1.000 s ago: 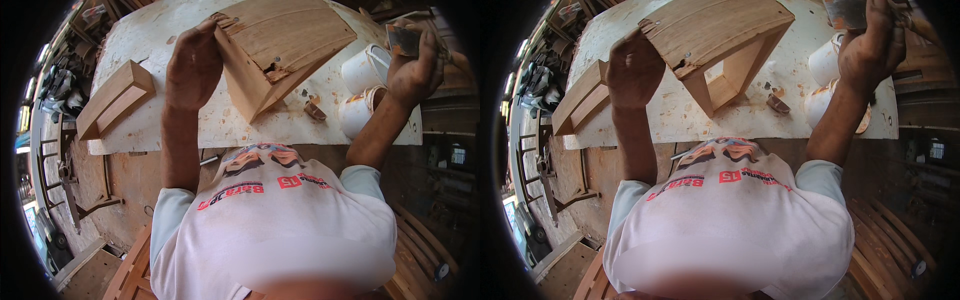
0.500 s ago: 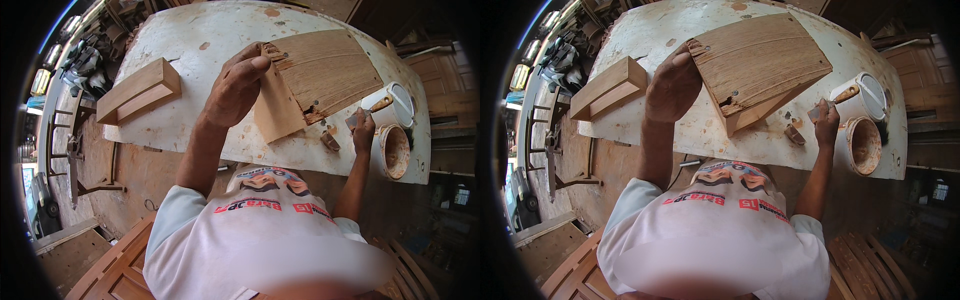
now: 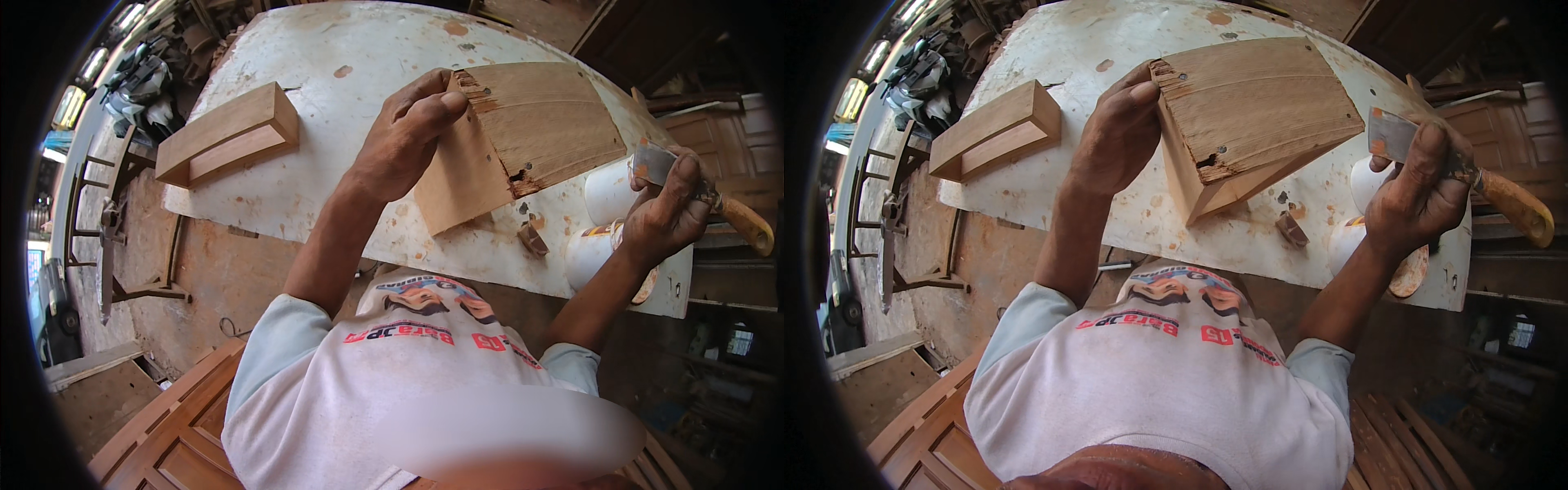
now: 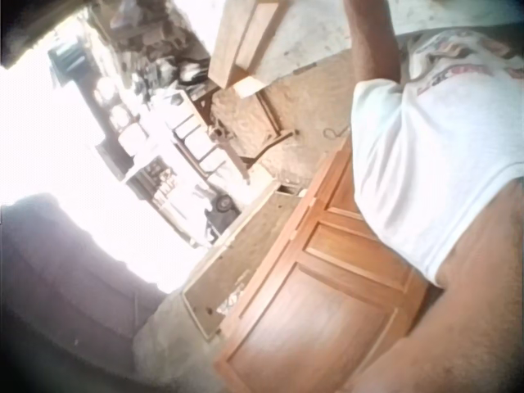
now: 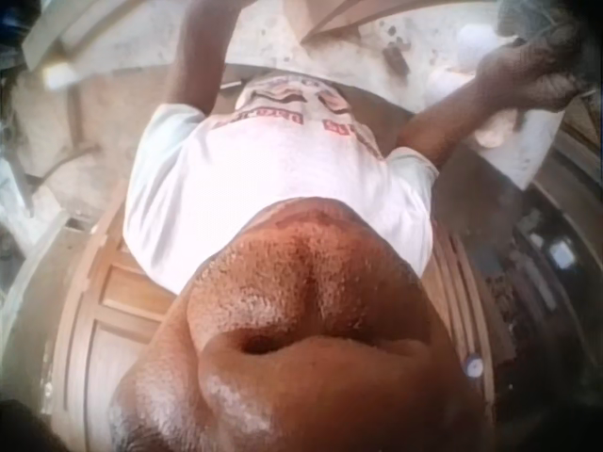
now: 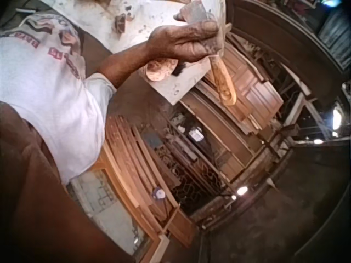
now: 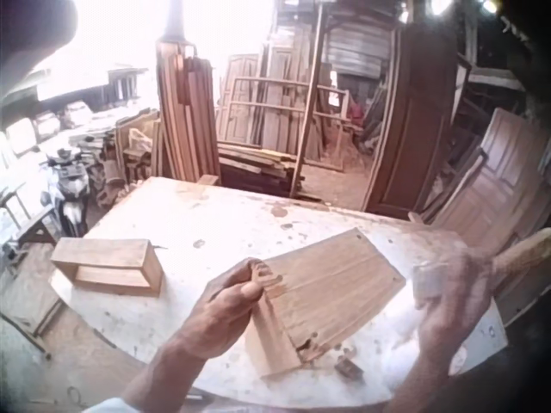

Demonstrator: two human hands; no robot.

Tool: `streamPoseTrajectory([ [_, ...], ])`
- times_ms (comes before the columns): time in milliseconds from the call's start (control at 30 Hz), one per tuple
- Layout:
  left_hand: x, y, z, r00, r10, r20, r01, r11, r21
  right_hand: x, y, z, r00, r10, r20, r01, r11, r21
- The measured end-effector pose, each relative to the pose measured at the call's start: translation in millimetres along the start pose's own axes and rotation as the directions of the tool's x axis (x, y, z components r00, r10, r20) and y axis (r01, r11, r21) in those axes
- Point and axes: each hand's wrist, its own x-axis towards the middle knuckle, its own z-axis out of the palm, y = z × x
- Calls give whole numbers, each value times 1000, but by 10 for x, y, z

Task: The person applies adhesive from a bottle to the joints of a wooden frame, holds the pieces together to set, and uses a putty knife to scrape away excess wood filler or glue from the surface.

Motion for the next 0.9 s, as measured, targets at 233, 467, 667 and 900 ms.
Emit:
streamPoseTrajectory([
  [233,-36,-51,-24,990,50,-130,-41,996,74,179,-394,790,786,-144,601,125,989,73],
  [467,-9,-54,16,988,87,-125,-84,996,31,297,-418,1040,652,-108,750,177,984,-12],
  [667,-25,-64,-3,989,72,-132,-70,997,23,315,-481,1090,637,-3,771,141,984,-113],
  [900,-17,-56,7,986,73,-149,-68,997,41,368,-432,1103,593,-50,803,222,969,-104],
])
